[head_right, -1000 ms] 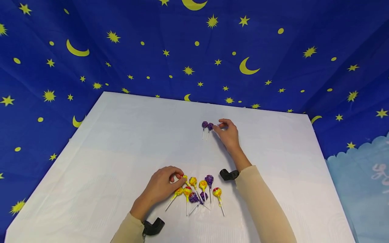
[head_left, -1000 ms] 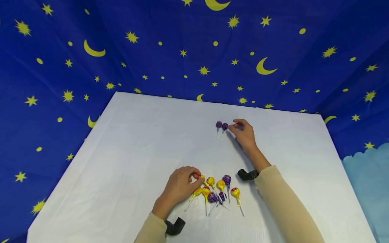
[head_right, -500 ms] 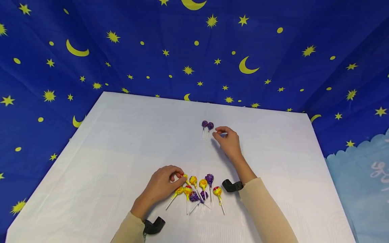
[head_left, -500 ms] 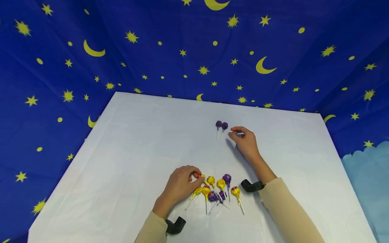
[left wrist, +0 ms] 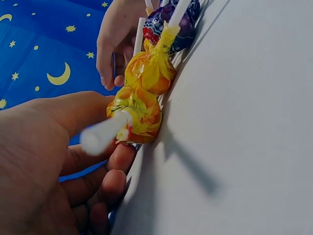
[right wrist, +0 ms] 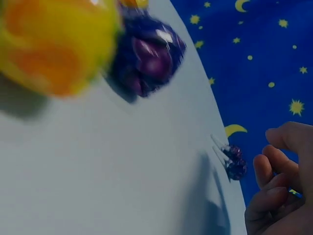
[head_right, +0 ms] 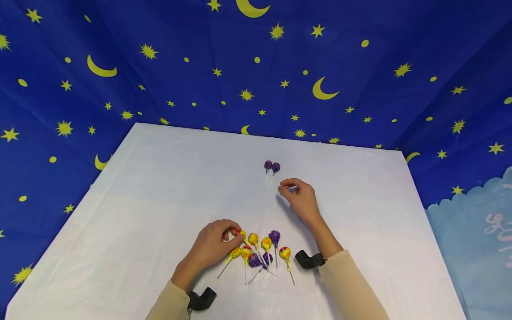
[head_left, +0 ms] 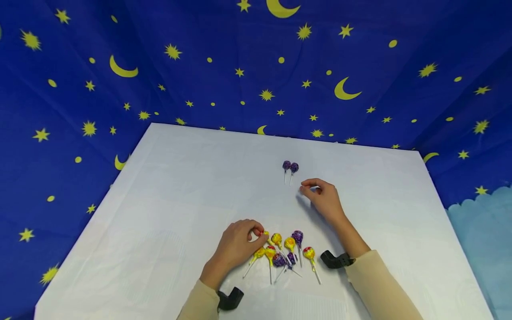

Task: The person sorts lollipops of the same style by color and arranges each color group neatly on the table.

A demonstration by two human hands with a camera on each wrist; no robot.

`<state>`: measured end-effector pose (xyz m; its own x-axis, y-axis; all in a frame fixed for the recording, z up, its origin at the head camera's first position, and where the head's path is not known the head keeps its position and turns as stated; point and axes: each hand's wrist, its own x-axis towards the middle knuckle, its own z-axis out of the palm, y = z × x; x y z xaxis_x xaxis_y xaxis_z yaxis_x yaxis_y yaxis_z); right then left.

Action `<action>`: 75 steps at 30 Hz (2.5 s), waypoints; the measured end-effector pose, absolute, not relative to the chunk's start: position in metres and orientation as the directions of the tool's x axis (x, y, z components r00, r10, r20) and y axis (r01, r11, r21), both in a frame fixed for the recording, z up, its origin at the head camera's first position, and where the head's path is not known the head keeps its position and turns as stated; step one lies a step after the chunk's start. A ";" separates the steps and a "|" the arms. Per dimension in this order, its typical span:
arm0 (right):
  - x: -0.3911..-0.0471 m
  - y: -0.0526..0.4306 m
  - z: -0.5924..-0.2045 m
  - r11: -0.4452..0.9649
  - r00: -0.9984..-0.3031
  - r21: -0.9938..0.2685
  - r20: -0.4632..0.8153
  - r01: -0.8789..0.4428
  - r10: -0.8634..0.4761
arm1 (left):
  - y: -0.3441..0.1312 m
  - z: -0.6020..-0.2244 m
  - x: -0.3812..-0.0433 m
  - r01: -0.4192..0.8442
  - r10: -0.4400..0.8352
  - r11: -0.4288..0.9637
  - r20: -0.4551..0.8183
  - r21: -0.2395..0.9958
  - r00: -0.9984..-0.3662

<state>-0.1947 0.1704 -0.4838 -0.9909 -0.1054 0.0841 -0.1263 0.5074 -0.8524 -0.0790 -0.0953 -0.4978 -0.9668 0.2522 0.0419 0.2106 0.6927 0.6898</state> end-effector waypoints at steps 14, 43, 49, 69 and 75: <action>-0.155 0.168 -0.486 0.610 -0.936 -0.714 0.206 -0.344 -0.287 | -0.098 -0.500 -0.076 0.189 0.247 0.663 0.027 0.724 -0.969; -0.105 0.187 -0.501 0.533 -0.893 -0.782 0.066 -0.324 -0.445 | -0.095 -0.495 -0.079 0.177 0.231 0.693 0.017 0.699 -0.973; -0.105 0.186 -0.502 0.557 -0.912 -0.781 0.039 -0.283 -0.409 | -0.094 -0.495 -0.079 0.181 0.226 0.693 0.028 0.698 -0.974; -0.107 0.189 -0.504 0.564 -0.925 -0.794 -0.004 -0.227 -0.379 | -0.092 -0.496 -0.080 0.187 0.220 0.659 0.051 0.728 -0.974; -0.107 0.190 -0.504 0.566 -0.922 -0.792 -0.009 -0.230 -0.386 | -0.094 -0.492 -0.081 0.173 0.244 0.636 0.016 0.752 -0.970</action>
